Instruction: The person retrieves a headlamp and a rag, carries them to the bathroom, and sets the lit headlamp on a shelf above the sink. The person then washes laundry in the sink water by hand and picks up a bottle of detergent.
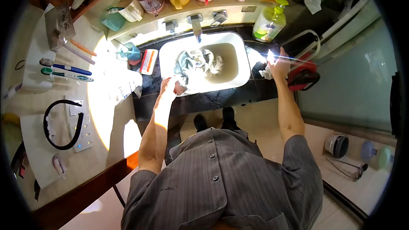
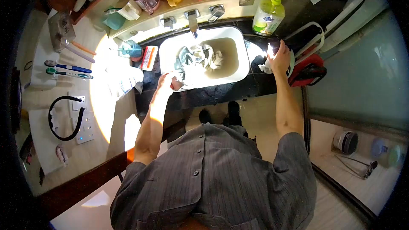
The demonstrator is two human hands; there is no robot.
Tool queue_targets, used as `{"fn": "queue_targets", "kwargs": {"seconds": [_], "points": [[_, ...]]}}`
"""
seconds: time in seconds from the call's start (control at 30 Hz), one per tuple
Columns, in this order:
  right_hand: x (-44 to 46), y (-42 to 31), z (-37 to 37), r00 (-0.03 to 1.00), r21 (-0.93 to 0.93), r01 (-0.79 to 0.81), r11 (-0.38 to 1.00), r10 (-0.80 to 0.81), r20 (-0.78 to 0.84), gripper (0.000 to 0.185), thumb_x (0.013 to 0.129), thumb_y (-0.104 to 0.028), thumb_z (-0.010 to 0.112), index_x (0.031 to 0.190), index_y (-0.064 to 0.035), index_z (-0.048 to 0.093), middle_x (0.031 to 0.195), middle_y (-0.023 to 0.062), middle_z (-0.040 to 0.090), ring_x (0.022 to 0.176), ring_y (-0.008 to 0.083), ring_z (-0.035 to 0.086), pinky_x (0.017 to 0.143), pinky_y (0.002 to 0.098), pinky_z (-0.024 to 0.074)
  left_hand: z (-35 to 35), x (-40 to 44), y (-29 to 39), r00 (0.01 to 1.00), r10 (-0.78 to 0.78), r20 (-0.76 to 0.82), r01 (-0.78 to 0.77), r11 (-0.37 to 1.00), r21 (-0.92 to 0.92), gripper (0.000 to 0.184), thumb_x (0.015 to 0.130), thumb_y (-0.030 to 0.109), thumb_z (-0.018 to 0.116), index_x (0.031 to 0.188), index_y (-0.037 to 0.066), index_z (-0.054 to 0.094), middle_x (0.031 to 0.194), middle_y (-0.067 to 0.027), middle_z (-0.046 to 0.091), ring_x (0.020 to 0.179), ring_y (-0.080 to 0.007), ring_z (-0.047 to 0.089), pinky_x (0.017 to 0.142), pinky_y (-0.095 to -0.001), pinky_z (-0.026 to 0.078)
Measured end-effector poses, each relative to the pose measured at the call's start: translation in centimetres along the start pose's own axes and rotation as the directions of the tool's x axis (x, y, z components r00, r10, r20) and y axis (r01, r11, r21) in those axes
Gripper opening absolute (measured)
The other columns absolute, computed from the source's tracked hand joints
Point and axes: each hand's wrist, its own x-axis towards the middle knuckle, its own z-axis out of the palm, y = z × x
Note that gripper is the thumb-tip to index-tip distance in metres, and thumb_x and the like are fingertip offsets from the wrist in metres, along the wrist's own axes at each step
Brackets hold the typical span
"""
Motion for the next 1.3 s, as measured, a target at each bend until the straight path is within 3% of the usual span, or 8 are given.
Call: {"fn": "queue_targets", "kwargs": {"seconds": [0.13, 0.3, 0.5, 0.67, 0.73, 0.97, 1.2, 1.3], "points": [[-0.3, -0.3, -0.3, 1.0, 0.045, 0.008, 0.999, -0.008, -0.01, 0.082, 0.071, -0.023, 0.084, 0.138, -0.0032, 0.041, 0.117, 0.0262, 0.057, 0.107, 0.0429, 0.056, 0.093, 0.0482, 0.0475, 0.3, -0.1, -0.3, 0.999, -0.04, 0.009, 0.04, 0.999, -0.025, 0.021, 0.084, 0.01, 0.07, 0.103, 0.002, 0.069, 0.094, -0.0076, 0.069, 0.086, -0.0193, 0.067, 0.07, -0.0323, 0.055], [-1.7, -0.6, -0.1, 0.995, 0.037, 0.085, 0.996, -0.086, 0.054, 0.096, 0.065, -0.017, 0.085, 0.145, -0.0018, 0.034, 0.127, 0.029, 0.05, 0.116, 0.0458, 0.051, 0.098, 0.05, 0.0456, 0.4, -0.6, -0.7, 0.999, -0.034, 0.032, 0.034, 0.999, -0.019, 0.016, 0.085, 0.01, 0.068, 0.101, 0.007, 0.068, 0.088, -0.0035, 0.067, 0.078, -0.0157, 0.066, 0.065, -0.031, 0.054], [-1.3, 0.2, -0.1, 0.987, 0.099, 0.056, 0.993, -0.07, 0.147, 0.088, 0.071, -0.012, 0.078, 0.145, 0.0029, 0.032, 0.136, 0.0297, 0.046, 0.122, 0.0454, 0.048, 0.103, 0.0483, 0.0432, 0.0, 0.1, -1.6, 0.999, -0.024, -0.047, 0.023, 1.0, -0.018, 0.019, 0.085, 0.011, 0.067, 0.103, 0.004, 0.066, 0.09, -0.0055, 0.066, 0.077, -0.0168, 0.065, 0.064, -0.0315, 0.054], [-0.6, -0.6, -1.4, 0.982, 0.003, 0.088, 0.996, -0.087, 0.167, 0.086, 0.076, -0.02, 0.08, 0.145, 0.0006, 0.033, 0.133, 0.0273, 0.05, 0.122, 0.0418, 0.05, 0.102, 0.0466, 0.0445, -0.1, -0.4, -1.2, 0.999, -0.014, -0.046, 0.014, 1.0, -0.005, 0.013, 0.087, 0.007, 0.06, 0.098, 0.003, 0.065, 0.088, -0.0063, 0.066, 0.075, -0.0187, 0.065, 0.063, -0.0331, 0.053], [0.6, -1.3, -2.7, 0.938, -0.085, 0.086, 0.993, -0.052, 0.343, 0.082, 0.078, -0.022, 0.079, 0.145, -0.0038, 0.034, 0.131, 0.0221, 0.054, 0.118, 0.0386, 0.054, 0.099, 0.046, 0.0462, -0.3, 0.3, -1.2, 0.999, -0.008, -0.04, 0.012, 0.995, 0.102, 0.009, 0.086, 0.006, 0.059, 0.093, 0.005, 0.064, 0.085, -0.0047, 0.064, 0.074, -0.0178, 0.065, 0.062, -0.0334, 0.053], [0.0, -1.5, -1.9, 0.952, -0.174, 0.143, 0.974, -0.088, 0.294, 0.077, 0.081, -0.03, 0.075, 0.144, -0.0062, 0.037, 0.125, 0.0185, 0.06, 0.11, 0.0363, 0.06, 0.095, 0.0472, 0.0469, 0.3, -0.2, -1.5, 0.997, 0.051, -0.056, -0.052, 0.998, -0.021, 0.008, 0.084, 0.003, 0.056, 0.083, 0.008, 0.063, 0.082, -0.0043, 0.063, 0.067, -0.0148, 0.061, 0.054, -0.0306, 0.049], [0.4, -1.4, -2.3, 0.943, -0.193, 0.161, 0.968, -0.093, 0.319, 0.074, 0.084, -0.035, 0.071, 0.143, -0.0065, 0.038, 0.12, 0.0171, 0.064, 0.107, 0.0336, 0.064, 0.101, 0.0514, 0.0414, 0.1, -0.3, -1.5, 0.996, -0.03, -0.081, 0.032, 0.999, 0.026, 0.01, 0.087, 0.011, 0.062, 0.094, 0.005, 0.068, 0.084, -0.0046, 0.066, 0.072, -0.0147, 0.061, 0.058, -0.0302, 0.048], [0.5, -1.2, -2.4, 0.941, -0.224, 0.177, 0.958, -0.099, 0.323, 0.073, 0.085, -0.037, 0.069, 0.143, -0.006, 0.038, 0.12, 0.0165, 0.064, 0.107, 0.0325, 0.064, 0.102, 0.0566, 0.038, -0.1, -0.7, -1.8, 0.994, -0.013, -0.109, 0.032, 0.983, 0.182, 0.015, 0.089, 0.014, 0.065, 0.099, 0.004, 0.069, 0.086, -0.0045, 0.067, 0.073, -0.0155, 0.061, 0.058, -0.0295, 0.048]]}}
